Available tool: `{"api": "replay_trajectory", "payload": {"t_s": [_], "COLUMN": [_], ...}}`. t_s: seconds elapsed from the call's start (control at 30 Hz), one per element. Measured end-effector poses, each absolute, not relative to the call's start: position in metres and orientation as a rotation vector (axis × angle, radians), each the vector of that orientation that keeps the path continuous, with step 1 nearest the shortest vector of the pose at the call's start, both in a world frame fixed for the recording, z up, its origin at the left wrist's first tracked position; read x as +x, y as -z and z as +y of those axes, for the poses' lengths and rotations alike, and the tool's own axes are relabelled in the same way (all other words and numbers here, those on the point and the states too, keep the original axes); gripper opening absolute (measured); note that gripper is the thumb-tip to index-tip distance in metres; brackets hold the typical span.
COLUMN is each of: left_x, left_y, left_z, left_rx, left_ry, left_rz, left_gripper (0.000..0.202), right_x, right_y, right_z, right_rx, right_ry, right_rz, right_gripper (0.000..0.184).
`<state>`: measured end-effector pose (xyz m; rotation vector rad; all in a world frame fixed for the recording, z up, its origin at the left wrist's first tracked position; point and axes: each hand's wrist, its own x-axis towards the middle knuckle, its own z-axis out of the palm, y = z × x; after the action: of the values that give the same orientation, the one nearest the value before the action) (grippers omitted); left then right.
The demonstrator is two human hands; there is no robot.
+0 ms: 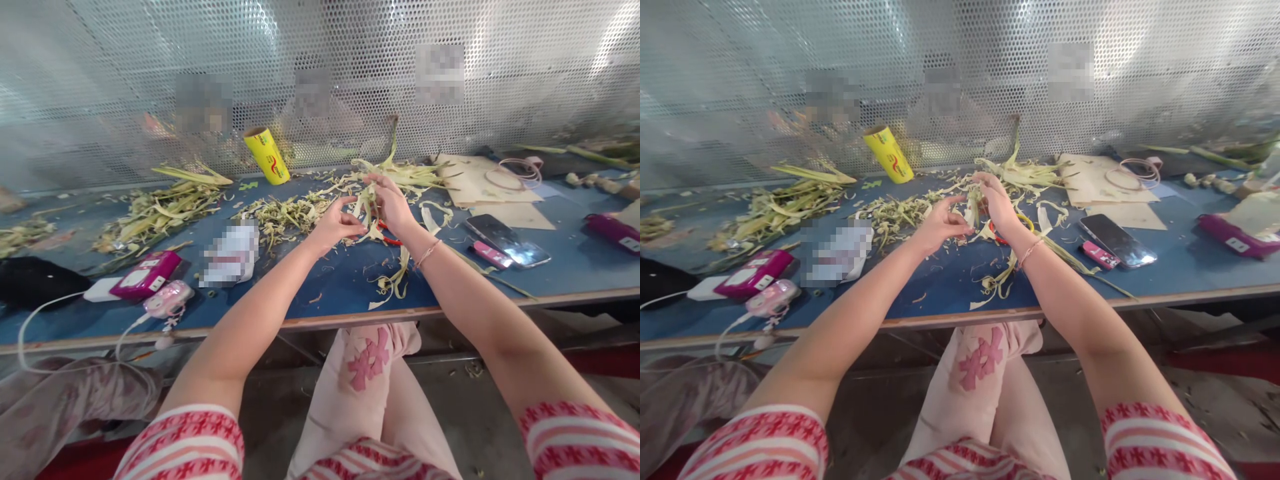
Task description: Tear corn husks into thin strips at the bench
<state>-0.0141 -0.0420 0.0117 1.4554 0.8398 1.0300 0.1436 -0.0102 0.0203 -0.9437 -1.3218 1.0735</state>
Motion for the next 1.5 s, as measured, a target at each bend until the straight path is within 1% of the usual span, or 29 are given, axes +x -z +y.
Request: {"api": "replay_trajectory", "payload": {"t_s": [0.1, 0.17, 0.23, 0.33, 0.37, 0.43, 0.57, 0.67, 0.8, 0.9, 1.1, 1.23, 1.33, 1.43, 1.5], "left_x": [-0.013, -0.013, -0.013, -0.015, -0.016, -0.016, -0.013, -0.009, -0.007, -0.007, -0.004, -0.001, -0.001, -0.005, -0.009], "left_y": [-0.008, -0.005, -0.003, -0.002, -0.002, -0.003, -0.003, -0.002, -0.004, -0.007, -0.008, -0.007, -0.004, 0.0, 0.003], "left_z": [-0.041, -0.04, -0.037, -0.033, -0.032, -0.03, -0.028, -0.028, -0.03, -0.032, -0.035, -0.037, -0.036, -0.03, -0.025], "left_rx": [1.486, 1.474, 1.443, 1.407, 1.4, 1.388, 1.371, 1.344, 1.297, 1.264, 1.244, 1.273, 1.323, 1.436, 1.525], "left_ry": [-0.978, -0.982, -1.026, -1.162, -1.206, -1.263, -1.288, -1.332, -1.381, -1.42, -1.473, -1.483, -1.519, -1.605, -1.692], "left_rz": [0.811, 0.784, 0.765, 0.768, 0.77, 0.766, 0.792, 0.855, 0.893, 0.904, 0.924, 0.909, 0.998, 1.101, 1.151], "left_gripper": [0.092, 0.093, 0.08, 0.047, 0.038, 0.032, 0.038, 0.041, 0.034, 0.029, 0.029, 0.031, 0.033, 0.036, 0.038], "right_x": [0.145, 0.146, 0.147, 0.147, 0.146, 0.145, 0.142, 0.142, 0.139, 0.136, 0.132, 0.127, 0.124, 0.123, 0.125], "right_y": [-0.023, -0.024, -0.026, -0.029, -0.029, -0.031, -0.03, -0.027, -0.024, -0.023, -0.018, -0.017, -0.016, -0.017, -0.018], "right_z": [-0.014, -0.018, -0.022, -0.029, -0.031, -0.035, -0.039, -0.038, -0.037, -0.037, -0.034, -0.036, -0.039, -0.04, -0.041], "right_rx": [-0.903, -0.893, -0.879, -0.833, -0.825, -0.836, -0.859, -0.842, -0.812, -0.784, -0.793, -0.721, -0.694, -0.742, -0.807], "right_ry": [-0.998, -0.963, -0.938, -0.917, -0.909, -0.894, -0.912, -0.864, -0.751, -0.738, -0.703, -0.726, -0.799, -0.864, -0.839], "right_rz": [-1.421, -1.489, -1.534, -1.566, -1.572, -1.588, -1.665, -1.765, -1.868, -1.892, -1.913, -1.927, -1.932, -1.905, -1.899], "right_gripper": [0.037, 0.041, 0.042, 0.046, 0.048, 0.049, 0.05, 0.051, 0.053, 0.055, 0.057, 0.055, 0.056, 0.058, 0.061]}}
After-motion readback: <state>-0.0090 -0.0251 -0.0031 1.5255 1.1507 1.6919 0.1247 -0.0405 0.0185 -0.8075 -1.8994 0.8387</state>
